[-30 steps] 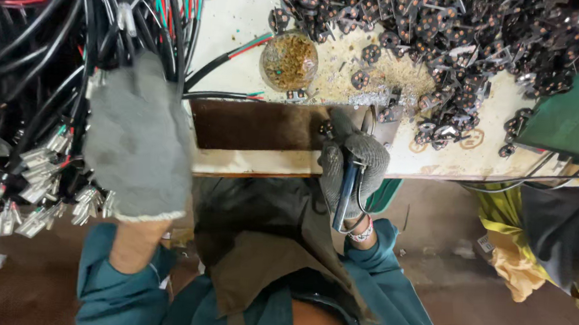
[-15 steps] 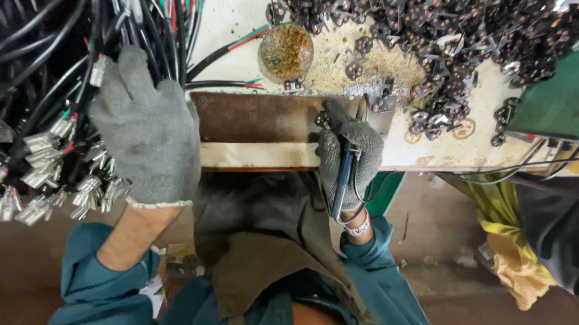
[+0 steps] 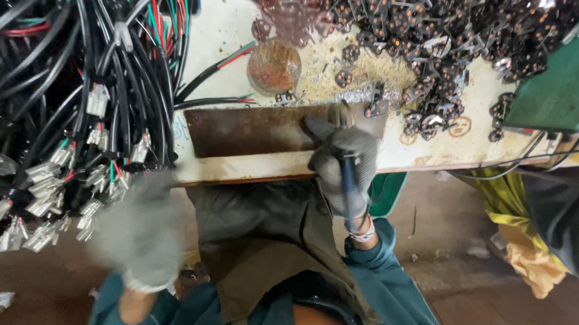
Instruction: The person, wearing gloves, holds a wire with a connector in one hand and a soldering iron in the other, soldering the wire joint over a metal plate on the workbench. They repeatedly pick up wired connectors from the pile, solder each joint, and set the finished piece aside with the other completed connectors.
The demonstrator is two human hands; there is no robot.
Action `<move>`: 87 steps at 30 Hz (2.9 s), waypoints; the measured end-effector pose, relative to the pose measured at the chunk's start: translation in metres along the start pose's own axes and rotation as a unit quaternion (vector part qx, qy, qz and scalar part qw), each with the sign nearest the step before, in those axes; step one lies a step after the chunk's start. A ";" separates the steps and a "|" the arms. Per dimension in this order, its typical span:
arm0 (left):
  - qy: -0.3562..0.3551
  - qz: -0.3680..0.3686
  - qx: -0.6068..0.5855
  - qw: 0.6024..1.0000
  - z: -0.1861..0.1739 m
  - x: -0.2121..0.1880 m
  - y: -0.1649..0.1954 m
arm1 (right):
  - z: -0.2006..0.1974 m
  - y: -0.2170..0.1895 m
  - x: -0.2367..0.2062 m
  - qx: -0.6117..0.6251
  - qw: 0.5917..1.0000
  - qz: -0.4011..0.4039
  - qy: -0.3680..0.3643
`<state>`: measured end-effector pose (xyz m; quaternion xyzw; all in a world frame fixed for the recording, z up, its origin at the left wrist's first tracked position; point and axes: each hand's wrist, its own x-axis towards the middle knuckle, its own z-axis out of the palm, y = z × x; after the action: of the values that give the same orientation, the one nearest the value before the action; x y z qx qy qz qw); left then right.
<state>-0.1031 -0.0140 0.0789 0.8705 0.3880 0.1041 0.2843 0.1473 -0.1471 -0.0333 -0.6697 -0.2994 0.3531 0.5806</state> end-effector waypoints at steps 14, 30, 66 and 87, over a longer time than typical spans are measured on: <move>-0.110 -0.199 -0.376 0.898 0.052 0.046 0.014 | 0.023 -0.048 0.005 -0.169 0.982 -0.080 -0.012; 0.088 -0.112 -0.355 0.924 0.064 0.036 0.029 | 0.039 -0.082 0.006 -0.265 0.961 -0.076 -0.025; -0.027 -0.063 -0.341 0.938 0.075 0.051 0.031 | 0.018 -0.051 -0.001 -0.018 0.994 0.094 -0.058; 0.030 -0.119 -0.136 0.983 0.017 0.109 0.042 | -0.014 -0.030 0.032 -0.273 0.948 -0.142 -0.079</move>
<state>0.0040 0.0364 0.0851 0.7675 0.4799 0.1475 0.3986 0.1777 -0.1245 -0.0065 -0.7232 -0.5211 0.2239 0.3942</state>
